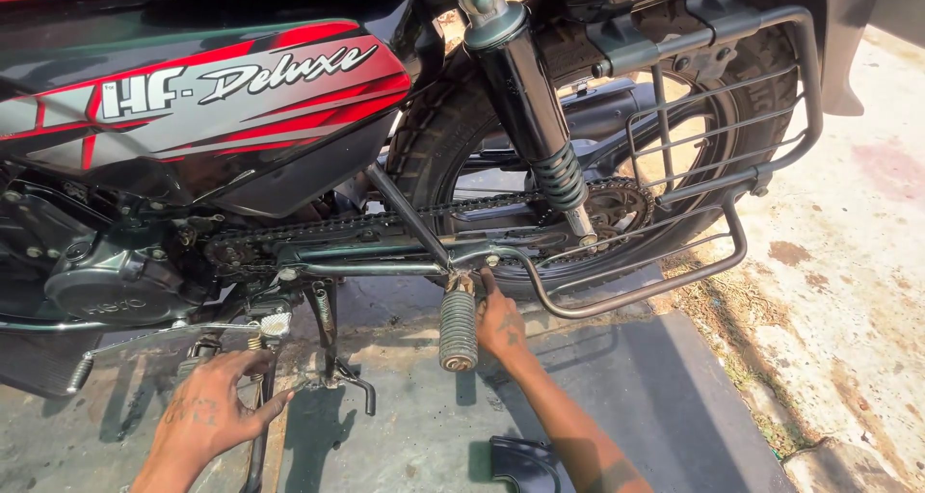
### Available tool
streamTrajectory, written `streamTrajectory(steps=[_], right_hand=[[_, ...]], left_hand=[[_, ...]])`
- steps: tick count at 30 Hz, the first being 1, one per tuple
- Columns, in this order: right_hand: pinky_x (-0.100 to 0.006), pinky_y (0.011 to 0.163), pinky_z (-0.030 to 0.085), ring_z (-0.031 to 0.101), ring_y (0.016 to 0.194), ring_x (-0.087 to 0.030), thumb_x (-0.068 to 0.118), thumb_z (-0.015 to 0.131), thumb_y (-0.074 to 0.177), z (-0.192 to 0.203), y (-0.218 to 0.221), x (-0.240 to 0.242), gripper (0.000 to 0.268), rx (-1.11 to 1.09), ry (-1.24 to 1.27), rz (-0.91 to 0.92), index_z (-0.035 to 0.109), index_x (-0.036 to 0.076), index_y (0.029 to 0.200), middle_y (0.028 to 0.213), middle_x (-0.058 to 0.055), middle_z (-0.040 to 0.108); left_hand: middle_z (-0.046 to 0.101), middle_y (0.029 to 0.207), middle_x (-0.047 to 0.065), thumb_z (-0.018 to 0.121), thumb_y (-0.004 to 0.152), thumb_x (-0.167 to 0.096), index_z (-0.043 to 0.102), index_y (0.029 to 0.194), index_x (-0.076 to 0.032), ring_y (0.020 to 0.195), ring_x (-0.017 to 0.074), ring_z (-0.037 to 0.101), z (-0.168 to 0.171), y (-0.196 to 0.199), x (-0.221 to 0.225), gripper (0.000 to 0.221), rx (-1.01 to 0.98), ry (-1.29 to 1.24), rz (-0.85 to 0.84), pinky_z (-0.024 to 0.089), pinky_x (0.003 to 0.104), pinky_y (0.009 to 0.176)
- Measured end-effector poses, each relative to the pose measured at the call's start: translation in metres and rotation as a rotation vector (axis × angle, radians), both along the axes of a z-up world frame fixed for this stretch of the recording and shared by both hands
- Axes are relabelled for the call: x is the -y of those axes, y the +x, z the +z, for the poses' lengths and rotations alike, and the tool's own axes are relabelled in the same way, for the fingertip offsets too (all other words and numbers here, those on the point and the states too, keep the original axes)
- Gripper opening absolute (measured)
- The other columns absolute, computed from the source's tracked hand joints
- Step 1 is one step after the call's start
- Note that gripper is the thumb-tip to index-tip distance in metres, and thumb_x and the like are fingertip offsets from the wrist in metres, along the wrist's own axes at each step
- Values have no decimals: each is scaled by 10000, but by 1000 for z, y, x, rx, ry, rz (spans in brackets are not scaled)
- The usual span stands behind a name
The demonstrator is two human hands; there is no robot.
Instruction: Lubricating the chain and adjusting mechanical components of a motorcycle.
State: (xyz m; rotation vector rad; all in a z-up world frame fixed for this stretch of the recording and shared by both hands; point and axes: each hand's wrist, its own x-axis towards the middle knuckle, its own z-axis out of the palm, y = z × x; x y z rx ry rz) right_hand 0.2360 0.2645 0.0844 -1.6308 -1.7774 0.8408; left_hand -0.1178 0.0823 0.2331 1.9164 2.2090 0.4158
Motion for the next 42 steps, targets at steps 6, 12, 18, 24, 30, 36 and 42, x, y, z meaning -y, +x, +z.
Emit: streamTrajectory(steps=[6,12,18,24,30,36,42], right_hand=[[-477,781,574,728,872,-350,377,853,738,32,33,15,1063,378,186,59,270,199,1609,895,-154,757],[-492,778,568,709,883,-400,390,890,729,47,30,11,1116,523,158,147,206,245,1599,944,-216,713],[-495,772,581,715,874,-396,196,769,731,49,17,17,975,521,258,249,298,125,1582,902,-193,722],[-501,809,571,716,904,-384,217,559,946,33,10,0,192,539,341,300,705,94,970,895,-183,738],[-488,692,576,721,814,-374,175,597,819,91,-10,19,634,581,528,387,587,171,1453,903,-197,732],[-448,767,589,741,860,-320,219,581,912,51,15,-26,396,884,447,395,640,220,1304,946,-141,753],[-381,764,599,744,856,-205,243,526,1026,23,53,-55,228,1140,354,441,747,234,1078,959,-49,792]], left_hand=[[773,1099,70,883,650,-509,745,1181,-95,1079,274,706,-2,0,2,688,-30,86,-45,564,394,943],[696,1239,70,863,633,-514,730,1235,-150,1200,287,618,-4,3,3,716,-134,-14,31,508,430,1015],[697,1275,29,850,648,-496,725,1258,-184,1241,246,619,7,11,8,696,-102,-65,84,504,396,1071],[649,1316,65,857,656,-476,717,1266,-203,1280,262,557,-5,6,11,683,-88,-13,74,461,411,1082],[688,1226,72,811,757,-431,671,1249,-150,1230,284,584,-8,14,10,584,-183,-15,10,422,409,1123],[666,1260,85,792,813,-407,668,1214,-127,1225,328,561,-93,35,13,505,-26,-56,-254,411,473,1071],[662,1227,120,816,810,-379,653,1231,-91,1220,327,554,-140,56,43,536,-67,-161,-491,340,509,1116]])
